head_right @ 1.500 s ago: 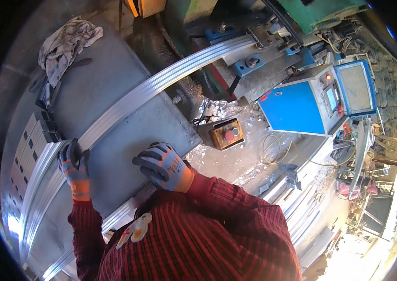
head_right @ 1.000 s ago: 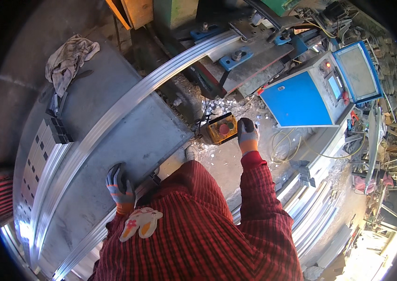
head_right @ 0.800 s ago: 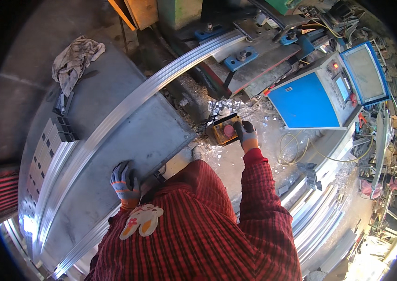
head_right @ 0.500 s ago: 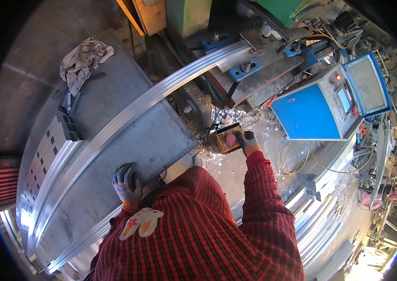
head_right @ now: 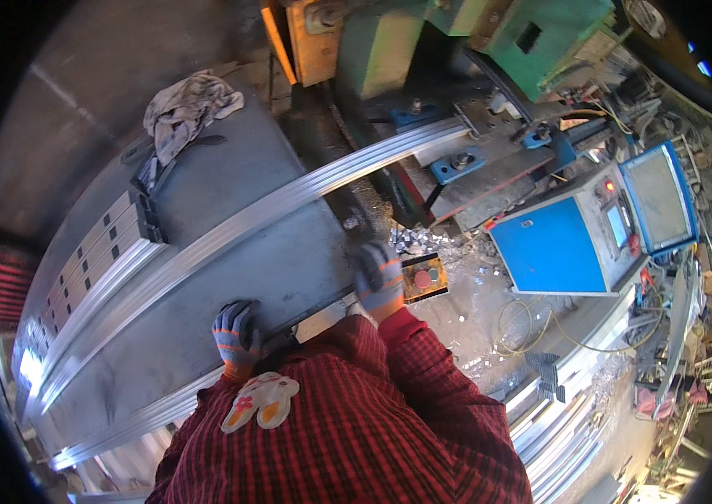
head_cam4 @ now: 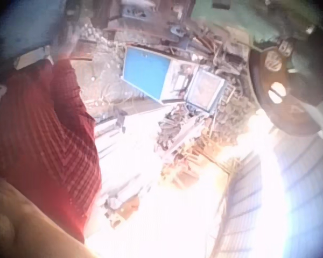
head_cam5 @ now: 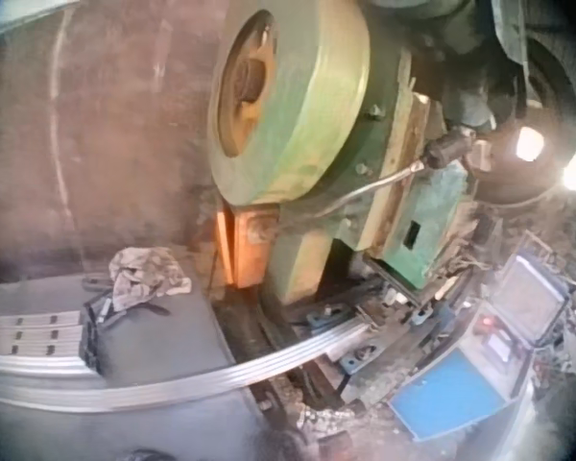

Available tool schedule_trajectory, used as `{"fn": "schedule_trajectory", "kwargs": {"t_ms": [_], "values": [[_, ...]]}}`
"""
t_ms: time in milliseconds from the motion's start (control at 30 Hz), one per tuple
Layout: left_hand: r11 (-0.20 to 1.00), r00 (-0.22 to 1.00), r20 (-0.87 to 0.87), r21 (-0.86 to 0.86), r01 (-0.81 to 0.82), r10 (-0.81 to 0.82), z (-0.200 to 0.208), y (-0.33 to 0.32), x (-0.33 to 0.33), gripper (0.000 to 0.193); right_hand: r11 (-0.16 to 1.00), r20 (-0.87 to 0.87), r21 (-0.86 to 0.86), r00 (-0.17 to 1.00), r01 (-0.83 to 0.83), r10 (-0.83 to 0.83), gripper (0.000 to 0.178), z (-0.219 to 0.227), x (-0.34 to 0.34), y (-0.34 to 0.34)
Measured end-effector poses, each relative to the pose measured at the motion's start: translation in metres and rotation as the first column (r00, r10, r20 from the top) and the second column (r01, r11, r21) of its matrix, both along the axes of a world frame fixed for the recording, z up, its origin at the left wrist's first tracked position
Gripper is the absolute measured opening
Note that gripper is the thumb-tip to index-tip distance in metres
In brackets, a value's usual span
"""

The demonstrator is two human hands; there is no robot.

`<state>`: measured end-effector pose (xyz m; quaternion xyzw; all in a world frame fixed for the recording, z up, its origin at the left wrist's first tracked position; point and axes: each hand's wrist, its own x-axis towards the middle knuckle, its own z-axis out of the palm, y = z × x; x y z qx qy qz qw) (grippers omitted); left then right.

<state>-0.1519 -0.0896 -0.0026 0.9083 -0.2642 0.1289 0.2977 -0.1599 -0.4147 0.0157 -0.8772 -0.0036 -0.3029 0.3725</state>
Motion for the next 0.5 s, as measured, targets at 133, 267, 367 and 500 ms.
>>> {"fn": "schedule_trajectory", "kwargs": {"t_ms": [133,267,367,500], "values": [[1.000,1.000,-0.024,-0.012,0.017,-0.017,0.004,0.000,0.003,0.046,0.972,-0.040,-0.002,0.971,-0.237,0.237,0.037,-0.012,0.000,0.056],[0.999,0.997,-0.073,0.026,-0.026,0.028,0.013,-0.002,0.000,0.045,0.954,-0.179,-0.123,0.952,-0.272,0.248,0.042,-0.017,-0.007,0.068],[0.999,0.996,-0.086,0.024,-0.024,0.026,0.012,-0.004,-0.001,0.046,0.950,-0.177,-0.153,0.954,-0.271,0.243,0.043,-0.024,-0.005,0.067],[1.000,0.997,-0.079,0.012,-0.024,0.024,0.014,-0.006,0.001,0.044,0.951,-0.181,-0.105,0.946,-0.291,0.270,0.045,-0.020,-0.004,0.066]]}}
